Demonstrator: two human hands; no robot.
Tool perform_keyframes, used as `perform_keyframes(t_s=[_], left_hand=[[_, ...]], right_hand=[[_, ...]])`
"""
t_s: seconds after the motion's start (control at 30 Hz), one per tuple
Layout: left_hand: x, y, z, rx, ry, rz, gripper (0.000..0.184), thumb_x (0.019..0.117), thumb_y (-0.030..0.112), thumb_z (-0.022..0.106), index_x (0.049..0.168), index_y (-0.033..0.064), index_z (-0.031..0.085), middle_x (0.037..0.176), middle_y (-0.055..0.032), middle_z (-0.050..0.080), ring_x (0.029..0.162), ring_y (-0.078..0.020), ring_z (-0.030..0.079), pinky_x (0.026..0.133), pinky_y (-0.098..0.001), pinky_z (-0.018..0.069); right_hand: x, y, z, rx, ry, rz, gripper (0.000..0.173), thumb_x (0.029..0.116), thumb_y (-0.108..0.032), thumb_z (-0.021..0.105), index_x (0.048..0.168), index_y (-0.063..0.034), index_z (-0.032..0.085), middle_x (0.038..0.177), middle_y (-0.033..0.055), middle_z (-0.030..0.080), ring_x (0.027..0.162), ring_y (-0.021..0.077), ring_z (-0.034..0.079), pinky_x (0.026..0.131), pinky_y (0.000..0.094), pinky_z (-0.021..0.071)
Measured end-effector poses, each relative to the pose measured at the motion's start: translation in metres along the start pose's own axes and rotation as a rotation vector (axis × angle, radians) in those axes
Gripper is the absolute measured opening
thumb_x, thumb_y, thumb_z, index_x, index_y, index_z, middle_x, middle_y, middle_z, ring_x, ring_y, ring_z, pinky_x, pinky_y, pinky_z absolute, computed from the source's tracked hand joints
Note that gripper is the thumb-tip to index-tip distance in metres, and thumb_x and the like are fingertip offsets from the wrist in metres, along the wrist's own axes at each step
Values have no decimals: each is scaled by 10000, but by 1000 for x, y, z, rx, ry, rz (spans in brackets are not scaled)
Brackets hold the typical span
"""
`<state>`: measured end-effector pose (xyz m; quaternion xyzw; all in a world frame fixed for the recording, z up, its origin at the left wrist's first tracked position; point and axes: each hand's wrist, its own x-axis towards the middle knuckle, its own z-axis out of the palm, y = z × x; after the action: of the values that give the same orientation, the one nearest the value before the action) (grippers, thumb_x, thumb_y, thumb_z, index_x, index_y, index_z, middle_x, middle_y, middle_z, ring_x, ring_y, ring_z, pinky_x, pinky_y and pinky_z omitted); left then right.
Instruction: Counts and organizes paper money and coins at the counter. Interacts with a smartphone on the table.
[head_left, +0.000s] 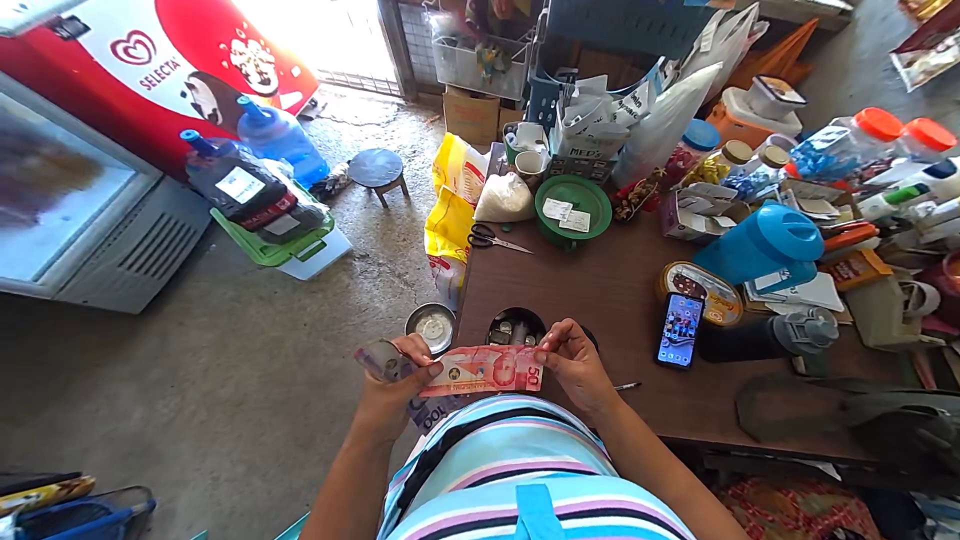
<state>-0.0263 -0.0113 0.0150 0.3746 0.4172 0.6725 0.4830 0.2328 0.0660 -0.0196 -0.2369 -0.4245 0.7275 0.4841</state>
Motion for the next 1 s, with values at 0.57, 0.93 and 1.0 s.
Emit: perform_keyframes(t_s=[0.57, 0.93, 1.0], left_hand=[[0, 0, 22, 127, 25, -61, 244, 736, 29, 835, 864, 194, 708, 843, 78, 711, 767, -27, 681, 719, -191, 592], [13, 2, 54, -5, 213, -231, 74, 910, 82, 696, 969, 105, 658, 811, 43, 721, 726, -46, 689, 708, -232, 603], [16, -2, 54, -86, 266, -271, 157, 1043, 123, 510, 1091, 39, 634, 871, -13, 730, 781, -83, 707, 748, -253, 611]], right_hand=[[11, -24, 33, -736, 11, -442, 185, 1006, -276, 639, 1031, -108, 567, 1170, 42, 662, 1164, 88, 618, 962, 254, 531], [15, -22, 38, -771, -147, -344, 144, 956, 8, 570, 969, 16, 713, 1058, 98, 673, 962, 45, 644, 833, 161, 549], [15, -24, 40, -685, -90, -296, 195, 956, 28, 555, 1030, 20, 734, 1110, 80, 672, 983, 27, 645, 836, 159, 557]])
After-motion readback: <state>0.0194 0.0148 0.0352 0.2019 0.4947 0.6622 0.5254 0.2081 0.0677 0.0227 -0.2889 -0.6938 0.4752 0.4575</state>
